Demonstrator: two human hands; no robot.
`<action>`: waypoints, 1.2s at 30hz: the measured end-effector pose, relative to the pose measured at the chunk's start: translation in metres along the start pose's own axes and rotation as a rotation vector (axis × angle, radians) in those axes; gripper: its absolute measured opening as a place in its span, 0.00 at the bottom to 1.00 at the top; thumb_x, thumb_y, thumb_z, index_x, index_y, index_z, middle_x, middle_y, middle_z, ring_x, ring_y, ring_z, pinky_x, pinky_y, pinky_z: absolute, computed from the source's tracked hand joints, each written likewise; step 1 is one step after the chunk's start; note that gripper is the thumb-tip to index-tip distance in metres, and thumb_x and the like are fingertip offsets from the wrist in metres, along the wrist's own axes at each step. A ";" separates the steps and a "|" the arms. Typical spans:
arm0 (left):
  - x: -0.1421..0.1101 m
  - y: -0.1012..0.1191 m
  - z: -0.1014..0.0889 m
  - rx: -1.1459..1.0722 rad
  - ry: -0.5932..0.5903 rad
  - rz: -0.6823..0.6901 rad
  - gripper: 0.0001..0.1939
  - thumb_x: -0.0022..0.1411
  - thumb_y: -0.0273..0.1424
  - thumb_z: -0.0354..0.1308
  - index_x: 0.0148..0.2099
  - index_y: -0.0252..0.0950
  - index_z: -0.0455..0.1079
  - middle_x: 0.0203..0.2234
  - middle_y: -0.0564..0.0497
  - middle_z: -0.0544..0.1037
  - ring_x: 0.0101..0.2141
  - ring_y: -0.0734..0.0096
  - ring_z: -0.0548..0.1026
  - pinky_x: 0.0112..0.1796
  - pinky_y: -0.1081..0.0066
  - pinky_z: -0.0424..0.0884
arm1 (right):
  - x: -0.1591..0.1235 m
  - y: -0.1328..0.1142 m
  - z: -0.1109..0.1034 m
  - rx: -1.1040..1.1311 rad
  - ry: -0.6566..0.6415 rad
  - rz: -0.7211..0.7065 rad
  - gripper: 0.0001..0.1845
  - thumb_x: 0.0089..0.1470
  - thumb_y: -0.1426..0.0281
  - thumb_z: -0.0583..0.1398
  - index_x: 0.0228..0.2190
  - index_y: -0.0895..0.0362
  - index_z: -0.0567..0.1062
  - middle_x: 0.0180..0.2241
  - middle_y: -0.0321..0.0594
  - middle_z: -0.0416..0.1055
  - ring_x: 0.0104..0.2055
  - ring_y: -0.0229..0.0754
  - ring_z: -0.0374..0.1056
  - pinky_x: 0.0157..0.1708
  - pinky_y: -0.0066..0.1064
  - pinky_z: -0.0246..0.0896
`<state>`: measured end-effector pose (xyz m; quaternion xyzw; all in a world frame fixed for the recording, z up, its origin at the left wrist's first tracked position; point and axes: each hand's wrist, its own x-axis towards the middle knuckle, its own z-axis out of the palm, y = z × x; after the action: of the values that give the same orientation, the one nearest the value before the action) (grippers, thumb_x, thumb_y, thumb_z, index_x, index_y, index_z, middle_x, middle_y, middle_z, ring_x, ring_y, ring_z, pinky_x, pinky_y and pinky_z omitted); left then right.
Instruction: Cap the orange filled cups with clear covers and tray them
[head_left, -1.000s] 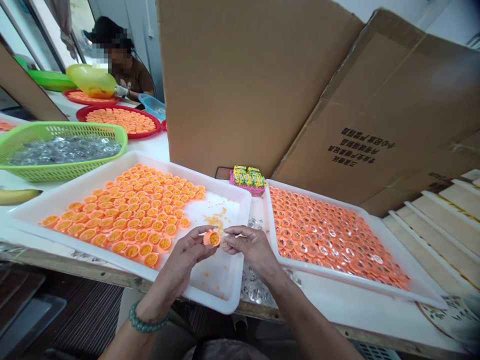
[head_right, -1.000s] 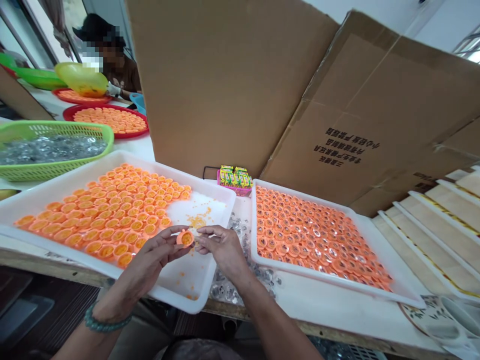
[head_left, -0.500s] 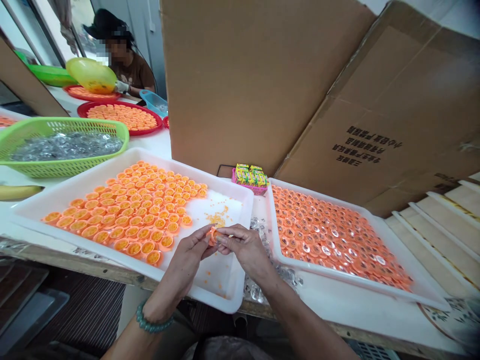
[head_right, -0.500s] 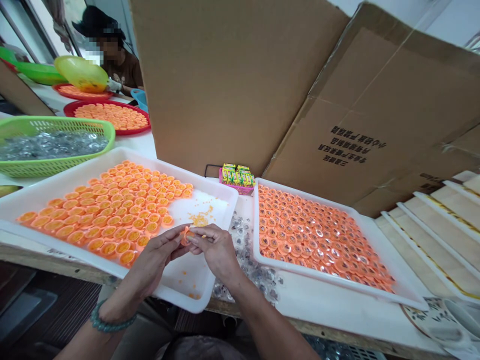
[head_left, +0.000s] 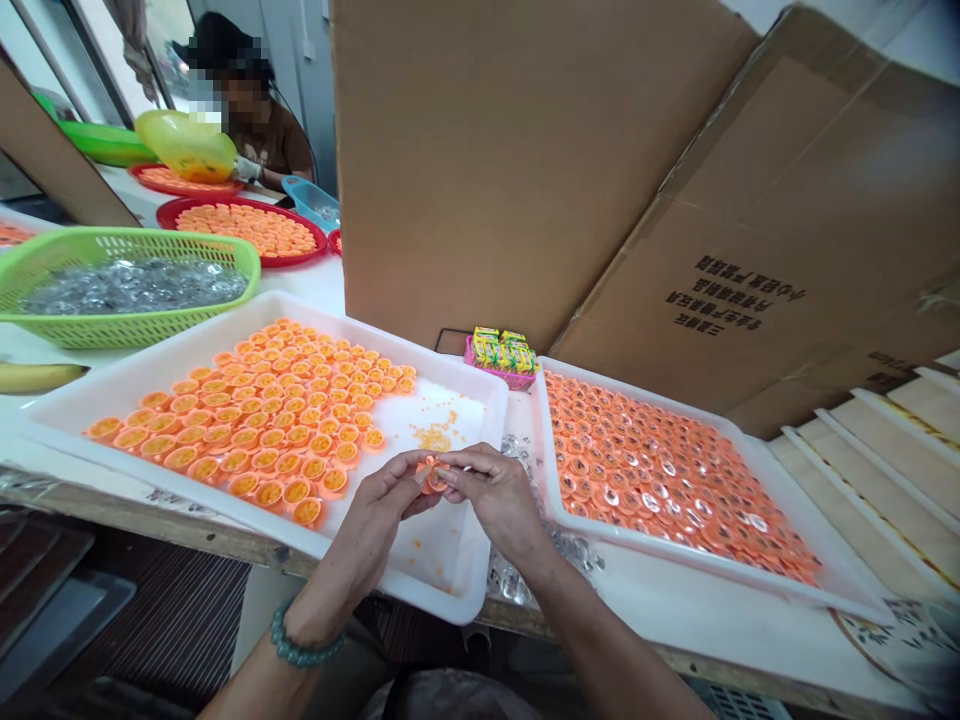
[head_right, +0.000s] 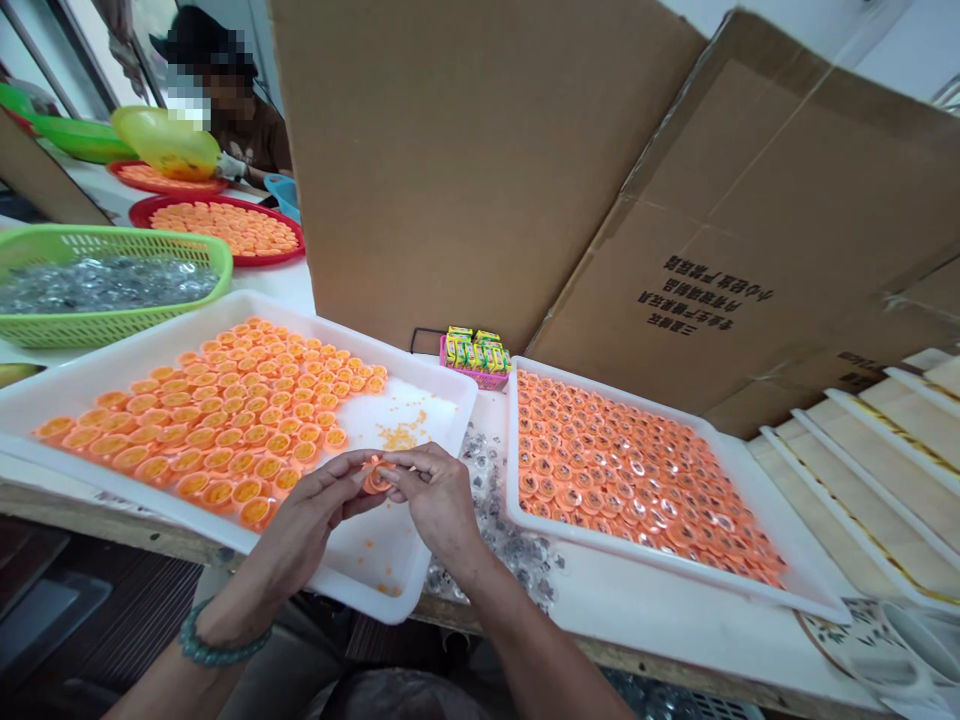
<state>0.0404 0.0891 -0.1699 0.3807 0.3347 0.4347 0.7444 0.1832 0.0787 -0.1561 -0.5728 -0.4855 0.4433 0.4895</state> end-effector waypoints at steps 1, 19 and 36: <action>0.000 0.000 0.000 0.011 -0.007 0.004 0.11 0.57 0.34 0.57 0.43 0.38 0.73 0.40 0.49 0.78 0.41 0.64 0.74 0.47 0.64 0.68 | 0.000 -0.001 0.000 0.001 -0.005 0.003 0.09 0.45 0.68 0.64 0.32 0.53 0.81 0.33 0.38 0.71 0.26 0.35 0.69 0.27 0.27 0.68; -0.001 -0.003 -0.005 0.188 -0.131 0.027 0.25 0.55 0.34 0.61 0.54 0.37 0.62 0.35 0.48 0.79 0.38 0.65 0.76 0.43 0.65 0.68 | 0.007 0.004 -0.014 0.074 -0.173 0.083 0.10 0.35 0.65 0.69 0.25 0.56 0.81 0.27 0.36 0.70 0.24 0.35 0.68 0.25 0.27 0.66; -0.003 0.001 0.001 0.313 -0.033 -0.088 0.41 0.47 0.37 0.66 0.61 0.41 0.53 0.31 0.50 0.80 0.36 0.61 0.77 0.40 0.65 0.73 | -0.015 0.014 -0.012 -0.277 -0.072 -0.137 0.08 0.50 0.66 0.62 0.30 0.58 0.78 0.30 0.37 0.70 0.32 0.34 0.66 0.32 0.25 0.60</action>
<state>0.0400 0.0863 -0.1683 0.4842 0.4023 0.3380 0.6996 0.1949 0.0619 -0.1682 -0.5841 -0.5974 0.3579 0.4170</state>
